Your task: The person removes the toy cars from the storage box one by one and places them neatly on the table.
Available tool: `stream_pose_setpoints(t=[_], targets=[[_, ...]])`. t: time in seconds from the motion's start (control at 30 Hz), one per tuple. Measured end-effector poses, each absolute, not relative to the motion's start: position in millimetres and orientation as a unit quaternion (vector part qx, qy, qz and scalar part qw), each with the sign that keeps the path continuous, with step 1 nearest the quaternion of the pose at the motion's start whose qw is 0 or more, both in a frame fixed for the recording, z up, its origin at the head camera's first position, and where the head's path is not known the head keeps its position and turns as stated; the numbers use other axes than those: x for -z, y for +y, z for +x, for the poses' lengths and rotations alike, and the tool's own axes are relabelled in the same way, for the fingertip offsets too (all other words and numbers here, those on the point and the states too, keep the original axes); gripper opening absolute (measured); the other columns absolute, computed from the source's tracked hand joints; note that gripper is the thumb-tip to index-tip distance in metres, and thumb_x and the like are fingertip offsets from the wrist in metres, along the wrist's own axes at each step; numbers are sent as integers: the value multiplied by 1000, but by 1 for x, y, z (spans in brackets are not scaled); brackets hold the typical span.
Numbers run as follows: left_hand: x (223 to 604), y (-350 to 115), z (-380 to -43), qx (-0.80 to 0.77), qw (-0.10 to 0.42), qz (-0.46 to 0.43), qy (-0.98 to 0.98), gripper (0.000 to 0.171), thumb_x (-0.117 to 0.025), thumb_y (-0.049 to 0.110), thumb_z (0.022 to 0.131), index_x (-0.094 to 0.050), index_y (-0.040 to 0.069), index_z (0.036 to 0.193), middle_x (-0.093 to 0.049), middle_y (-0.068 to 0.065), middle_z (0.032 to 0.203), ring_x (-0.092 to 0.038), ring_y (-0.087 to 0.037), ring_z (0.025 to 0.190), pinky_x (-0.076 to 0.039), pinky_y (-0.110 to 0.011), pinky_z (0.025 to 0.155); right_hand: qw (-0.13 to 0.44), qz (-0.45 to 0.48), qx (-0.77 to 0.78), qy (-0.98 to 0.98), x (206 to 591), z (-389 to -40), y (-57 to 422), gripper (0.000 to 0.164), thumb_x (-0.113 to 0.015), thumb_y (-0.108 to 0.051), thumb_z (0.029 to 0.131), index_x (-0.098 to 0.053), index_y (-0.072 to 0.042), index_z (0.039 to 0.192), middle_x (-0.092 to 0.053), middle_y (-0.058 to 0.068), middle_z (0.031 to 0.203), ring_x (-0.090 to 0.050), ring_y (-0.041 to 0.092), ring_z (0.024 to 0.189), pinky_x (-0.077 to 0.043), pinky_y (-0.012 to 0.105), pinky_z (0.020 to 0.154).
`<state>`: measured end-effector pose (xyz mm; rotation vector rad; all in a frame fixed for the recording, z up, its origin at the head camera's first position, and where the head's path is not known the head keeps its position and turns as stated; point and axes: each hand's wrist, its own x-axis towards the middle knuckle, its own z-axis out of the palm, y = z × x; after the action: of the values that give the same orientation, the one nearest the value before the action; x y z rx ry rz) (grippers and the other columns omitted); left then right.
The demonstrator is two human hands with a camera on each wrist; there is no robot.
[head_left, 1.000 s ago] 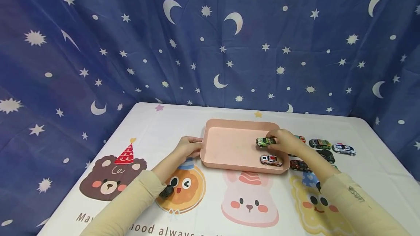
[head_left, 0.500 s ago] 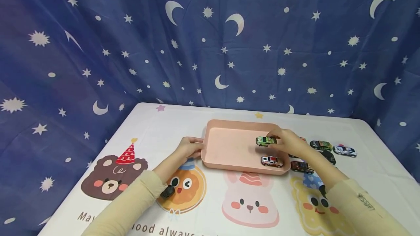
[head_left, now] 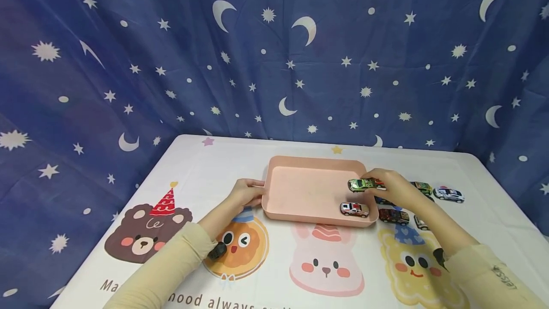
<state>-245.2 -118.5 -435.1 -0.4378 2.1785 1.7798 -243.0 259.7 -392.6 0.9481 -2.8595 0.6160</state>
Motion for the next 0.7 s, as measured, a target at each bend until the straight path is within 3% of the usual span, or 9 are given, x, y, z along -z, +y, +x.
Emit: stream_pose_setpoints(t=[0.27,0.57,0.7], targets=[[434,-117,-244,-618,147,-146,758,33,-65,5,84,-62,-1,117,-64,-2,78,-56,-2,53,-50,-11,47,29,271,-191,-943,391,-233,280,32,-72,-7,80,-64,2,110,-67,15,101,-64,28,89,-57,43,76],[435,-119,-246,-618,152,-153,756,34,-65,6,86,-61,-1,119,-65,-3,79,-55,-2,50,-51,-11,48,32,250,-165,-954,388,-224,306,36,-72,-9,81,-63,3,113,-64,22,110,-61,41,101,-54,51,84],[435,-118,-247,-614,158,-154,758,35,-65,7,86,-60,0,121,-64,-2,76,-55,-1,49,-50,-11,49,47,259,-160,-951,387,-220,323,35,-73,-6,78,-63,4,111,-65,22,107,-61,41,99,-54,51,82]])
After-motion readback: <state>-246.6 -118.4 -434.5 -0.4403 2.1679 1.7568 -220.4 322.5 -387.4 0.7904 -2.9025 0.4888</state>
